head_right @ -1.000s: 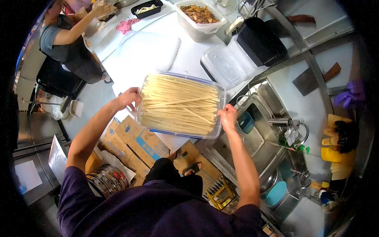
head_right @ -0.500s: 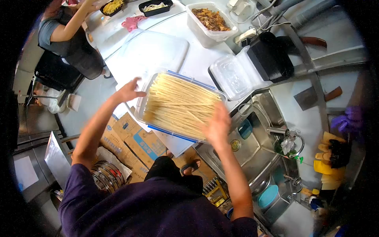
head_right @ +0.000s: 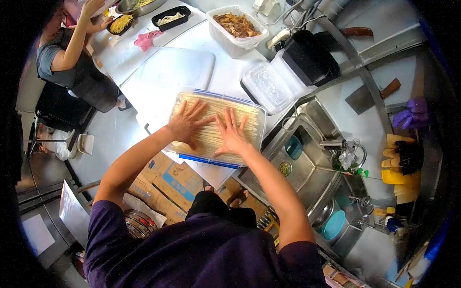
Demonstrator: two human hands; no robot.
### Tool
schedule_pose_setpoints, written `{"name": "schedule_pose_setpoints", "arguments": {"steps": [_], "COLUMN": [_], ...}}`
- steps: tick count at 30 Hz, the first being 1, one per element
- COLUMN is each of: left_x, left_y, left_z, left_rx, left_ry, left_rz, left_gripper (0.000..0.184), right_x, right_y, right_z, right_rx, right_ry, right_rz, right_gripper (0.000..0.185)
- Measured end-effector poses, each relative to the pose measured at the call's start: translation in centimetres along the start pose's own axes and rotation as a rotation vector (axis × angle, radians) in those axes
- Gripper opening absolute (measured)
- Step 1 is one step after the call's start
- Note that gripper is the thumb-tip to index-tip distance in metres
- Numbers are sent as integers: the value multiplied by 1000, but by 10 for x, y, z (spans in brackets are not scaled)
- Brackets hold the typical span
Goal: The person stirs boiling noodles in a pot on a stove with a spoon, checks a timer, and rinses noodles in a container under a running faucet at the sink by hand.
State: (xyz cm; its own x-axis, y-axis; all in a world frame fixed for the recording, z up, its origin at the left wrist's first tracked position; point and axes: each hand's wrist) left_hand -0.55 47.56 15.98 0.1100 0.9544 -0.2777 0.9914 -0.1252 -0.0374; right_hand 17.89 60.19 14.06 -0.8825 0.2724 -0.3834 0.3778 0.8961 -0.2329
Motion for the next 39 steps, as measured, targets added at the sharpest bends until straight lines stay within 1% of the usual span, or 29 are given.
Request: {"name": "schedule_pose_setpoints", "arguments": {"steps": [3,6,8,10,15,17,18,20,21,22,23,24,26,27,29,30,32,33,35,36,38,39], "left_x": [5,11,17,19,23,24,24,24,26,28,27,26,27,24,18,18,18,18,17,16,12,10], "left_y": [1,3,3,3,6,6,6,6,6,7,9,10,12,14,19,18,20,21,20,20,18,18], "left_z": [5,13,20,29,16,13,11,5,13,25,26,26,22,25,25,19,8,7,7,10,14,16], "left_rx": [21,45,5,-10,-36,-83,-82,-138,-136,-111,-85,-80,-203,-194,65,76,-99,-91,-155,-146,-105,-95], "left_ry": [3,-63,-142,-136,-134,-246,-250,-355,-357,-307,-257,-256,-387,-383,16,19,-211,-210,-274,-273,-128,-128], "left_rz": [8,1,-16,-13,-19,-42,-41,-71,-70,-62,-55,-54,-98,-97,-50,-44,-78,-69,-120,-112,-56,-46], "left_gripper": [129,128,128,128,127,127,127,124,124,123,121,121,118,118,117,117,114,114,112,112,114,114], "right_x": [2,3,2,2,7,9,8,8,9,9,9,9,9,5,-5,-10,-21,-26,-35,-40,-52,-57], "right_y": [5,7,8,9,18,19,19,19,19,19,19,18,18,18,13,12,10,11,9,7,3,1], "right_z": [7,11,12,12,21,22,22,21,21,20,21,22,23,26,29,27,26,26,23,21,12,5], "right_rx": [6,-6,1,33,88,108,111,95,97,95,92,93,82,82,-39,-37,143,146,232,234,331,334], "right_ry": [-31,-11,-29,-41,-94,-178,-178,-151,-150,-162,-172,-168,-160,-151,117,128,243,250,389,398,461,472], "right_rz": [22,12,44,49,49,79,78,45,44,56,68,69,75,77,-12,-6,-81,-72,-159,-151,-144,-135], "right_gripper": [146,144,141,140,138,134,134,127,127,123,120,120,113,113,101,101,82,82,58,58,38,38]}}
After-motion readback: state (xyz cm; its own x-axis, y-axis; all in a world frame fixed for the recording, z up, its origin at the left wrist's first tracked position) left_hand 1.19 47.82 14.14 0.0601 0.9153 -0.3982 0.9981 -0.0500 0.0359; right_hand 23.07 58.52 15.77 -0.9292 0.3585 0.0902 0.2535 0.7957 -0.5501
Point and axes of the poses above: each hand's wrist, its own x-axis towards the middle knuckle, its own z-axis out of the palm, y = z × x, and after that the axes turned 7 degrees about x, right-handed
